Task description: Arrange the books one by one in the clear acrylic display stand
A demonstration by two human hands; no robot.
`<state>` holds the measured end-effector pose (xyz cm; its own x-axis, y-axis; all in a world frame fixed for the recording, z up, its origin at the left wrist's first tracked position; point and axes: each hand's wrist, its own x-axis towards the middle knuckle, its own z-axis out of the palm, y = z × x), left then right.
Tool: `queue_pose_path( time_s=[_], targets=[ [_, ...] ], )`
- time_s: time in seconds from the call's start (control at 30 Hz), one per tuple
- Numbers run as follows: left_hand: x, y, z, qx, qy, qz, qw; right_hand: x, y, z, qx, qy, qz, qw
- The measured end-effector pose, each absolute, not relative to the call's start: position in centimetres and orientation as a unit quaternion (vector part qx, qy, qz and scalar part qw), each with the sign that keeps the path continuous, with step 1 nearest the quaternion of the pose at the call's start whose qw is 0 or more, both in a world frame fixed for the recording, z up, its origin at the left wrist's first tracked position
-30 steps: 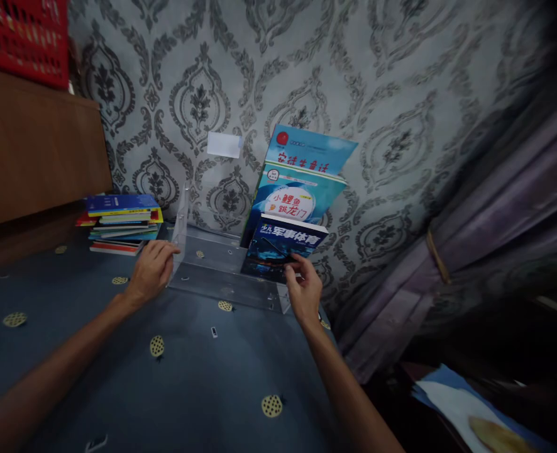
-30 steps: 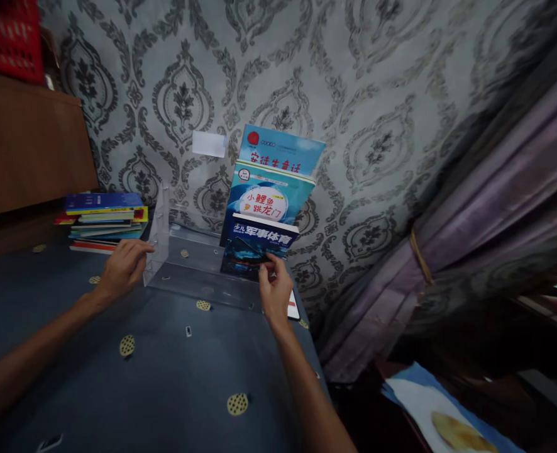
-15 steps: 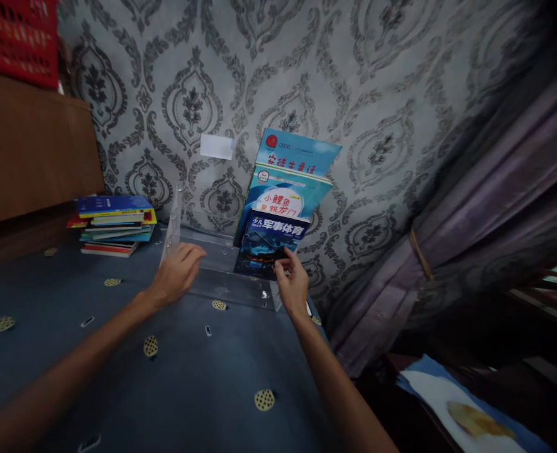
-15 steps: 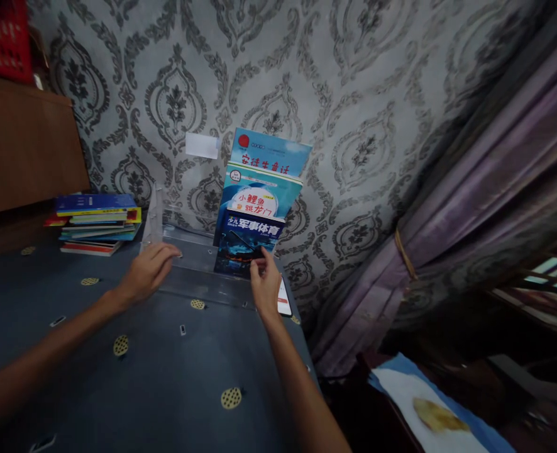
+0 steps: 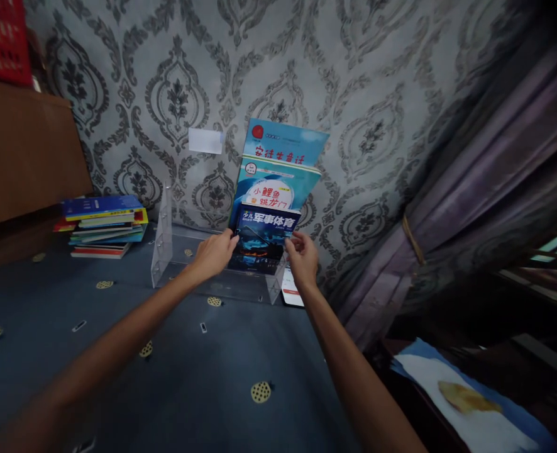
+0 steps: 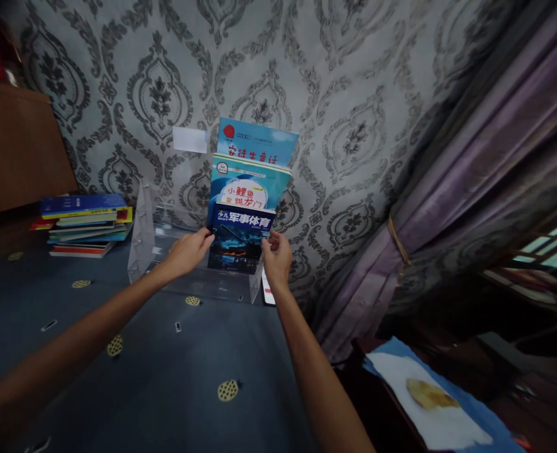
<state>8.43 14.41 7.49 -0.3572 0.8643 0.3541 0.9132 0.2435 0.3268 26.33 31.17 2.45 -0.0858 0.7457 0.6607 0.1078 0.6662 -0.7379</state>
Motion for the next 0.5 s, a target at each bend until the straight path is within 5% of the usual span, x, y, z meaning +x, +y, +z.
queue_pose_path(
  time_s=[0.27, 0.5],
  targets=[
    [8.2, 15.6, 7.6, -0.556, -0.796, -0.236, 0.049, 26.3, 31.2, 3.1, -0.28, -0.659, 0.397, 0.574],
    [8.2, 16.1, 7.3, -0.54, -0.803, -0.246, 0.049, 26.6, 31.2, 3.0, -0.27, -0.673, 0.388, 0.57]
  ],
)
